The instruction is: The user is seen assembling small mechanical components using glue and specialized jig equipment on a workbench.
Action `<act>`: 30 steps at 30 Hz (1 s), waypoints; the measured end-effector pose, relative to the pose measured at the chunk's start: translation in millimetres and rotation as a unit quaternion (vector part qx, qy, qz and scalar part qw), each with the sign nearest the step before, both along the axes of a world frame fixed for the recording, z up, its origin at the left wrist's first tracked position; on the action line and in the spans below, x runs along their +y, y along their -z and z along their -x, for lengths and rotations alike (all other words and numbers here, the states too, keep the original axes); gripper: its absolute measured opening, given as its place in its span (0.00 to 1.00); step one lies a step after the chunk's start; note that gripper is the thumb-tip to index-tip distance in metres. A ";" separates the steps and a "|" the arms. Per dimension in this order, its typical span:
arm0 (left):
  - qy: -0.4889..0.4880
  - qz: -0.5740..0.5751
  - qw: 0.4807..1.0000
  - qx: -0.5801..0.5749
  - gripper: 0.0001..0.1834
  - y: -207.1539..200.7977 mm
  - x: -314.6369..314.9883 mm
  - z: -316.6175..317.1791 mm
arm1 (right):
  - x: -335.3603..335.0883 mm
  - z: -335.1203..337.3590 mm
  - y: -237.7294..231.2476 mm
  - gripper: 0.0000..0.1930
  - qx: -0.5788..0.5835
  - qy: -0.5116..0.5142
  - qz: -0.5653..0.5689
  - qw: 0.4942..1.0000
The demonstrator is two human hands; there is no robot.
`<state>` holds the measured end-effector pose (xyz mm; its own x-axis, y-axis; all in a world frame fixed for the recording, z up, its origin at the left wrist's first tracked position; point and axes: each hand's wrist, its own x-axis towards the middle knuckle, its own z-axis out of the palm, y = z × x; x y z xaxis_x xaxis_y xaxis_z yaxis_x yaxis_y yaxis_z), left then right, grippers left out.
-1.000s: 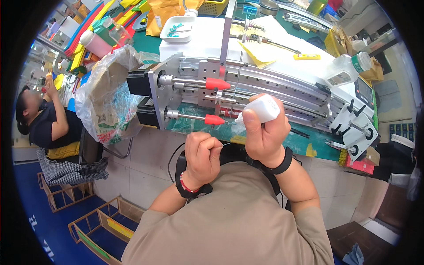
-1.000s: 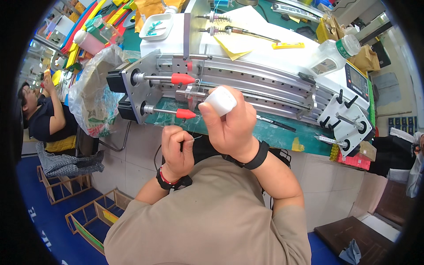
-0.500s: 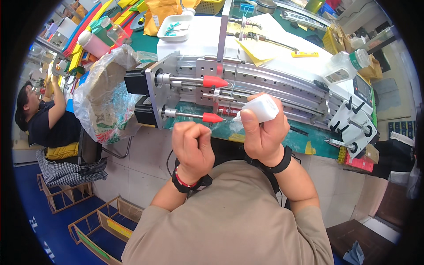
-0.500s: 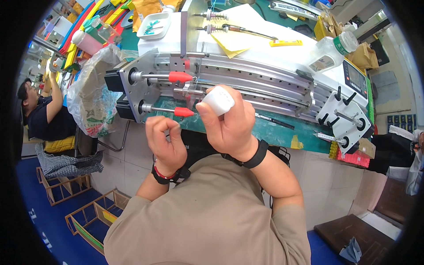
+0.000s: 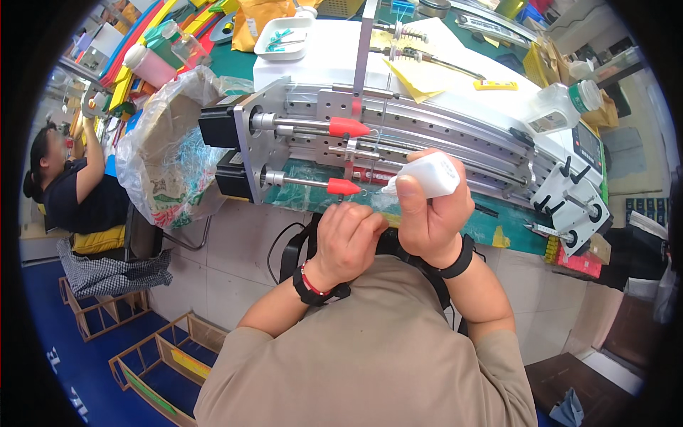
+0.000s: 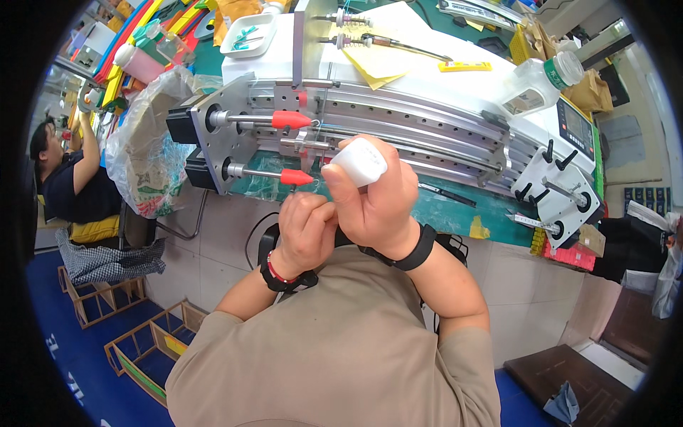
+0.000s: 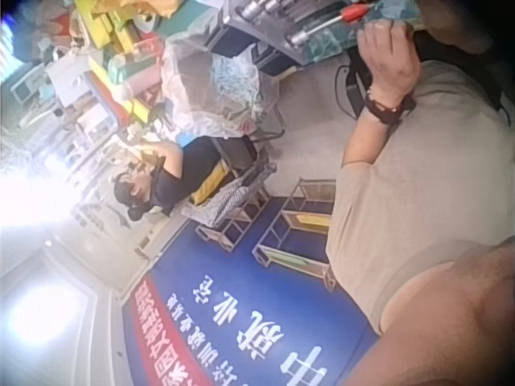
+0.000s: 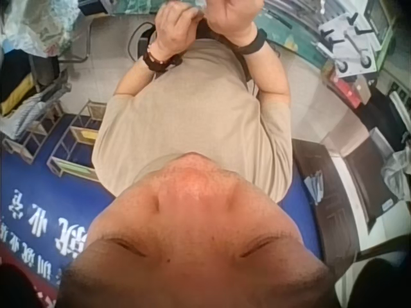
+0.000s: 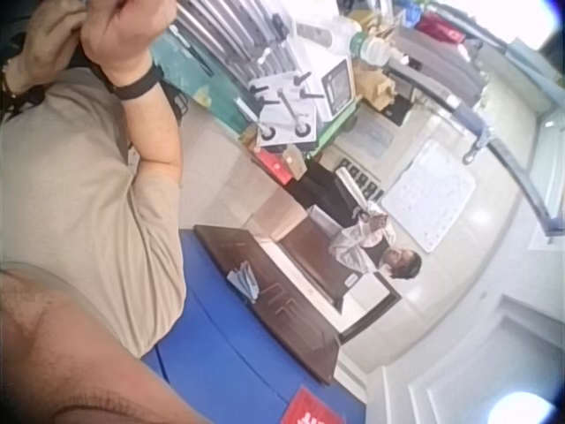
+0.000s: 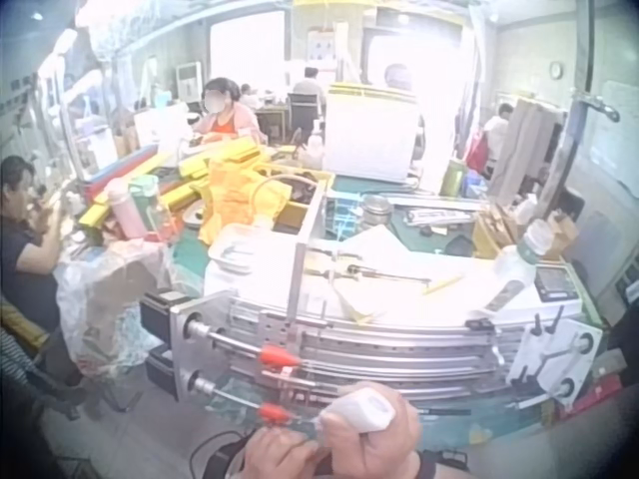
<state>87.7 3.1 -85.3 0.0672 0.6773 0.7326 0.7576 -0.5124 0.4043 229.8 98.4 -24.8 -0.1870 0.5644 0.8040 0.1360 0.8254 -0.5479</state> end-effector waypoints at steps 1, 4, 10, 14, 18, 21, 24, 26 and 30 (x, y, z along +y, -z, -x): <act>-0.002 -0.001 1.000 0.003 0.16 1.0 -0.1 -0.2 | -0.6 -0.5 0.2 0.18 0.000 0.001 0.004 1.000; -0.008 -0.001 1.000 0.009 0.16 0.4 1.2 -0.2 | 1.7 3.0 0.2 0.18 -0.006 -0.002 -0.009 1.000; -0.012 -0.005 1.000 0.014 0.16 1.4 8.2 -1.1 | 8.4 -3.5 -0.4 0.18 -0.007 0.017 -0.018 1.000; 0.006 -0.012 1.000 0.007 0.15 1.4 12.5 -6.6 | -2.7 -21.8 -8.0 0.19 -0.013 0.029 0.070 0.997; 0.002 -0.018 1.000 0.010 0.14 6.8 -4.1 -2.8 | -5.7 -93.3 -32.5 0.21 0.045 0.141 -0.076 0.986; 0.058 -0.013 0.998 -0.028 0.13 -5.5 -8.9 3.3 | -0.7 -136.4 -103.7 0.21 0.230 0.176 -0.070 0.955; 0.114 -0.011 0.992 -0.059 0.10 -28.7 1.3 4.8 | 60.8 -190.0 -140.2 0.13 0.031 0.371 -0.240 0.896; 0.119 0.107 0.983 -0.089 0.09 -35.4 0.2 10.4 | 92.2 -187.4 -163.0 0.10 0.050 0.320 -0.181 0.929; 0.074 0.087 0.990 -0.087 0.07 -63.5 -0.8 7.4 | 138.5 -164.3 -164.6 0.19 -0.052 0.331 -0.032 0.941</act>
<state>80.4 2.3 -21.8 0.0595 0.7858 0.6156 0.5906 -0.5249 0.6129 394.1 236.9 139.7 0.1091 0.5367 0.8367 0.6834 0.5707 -0.4552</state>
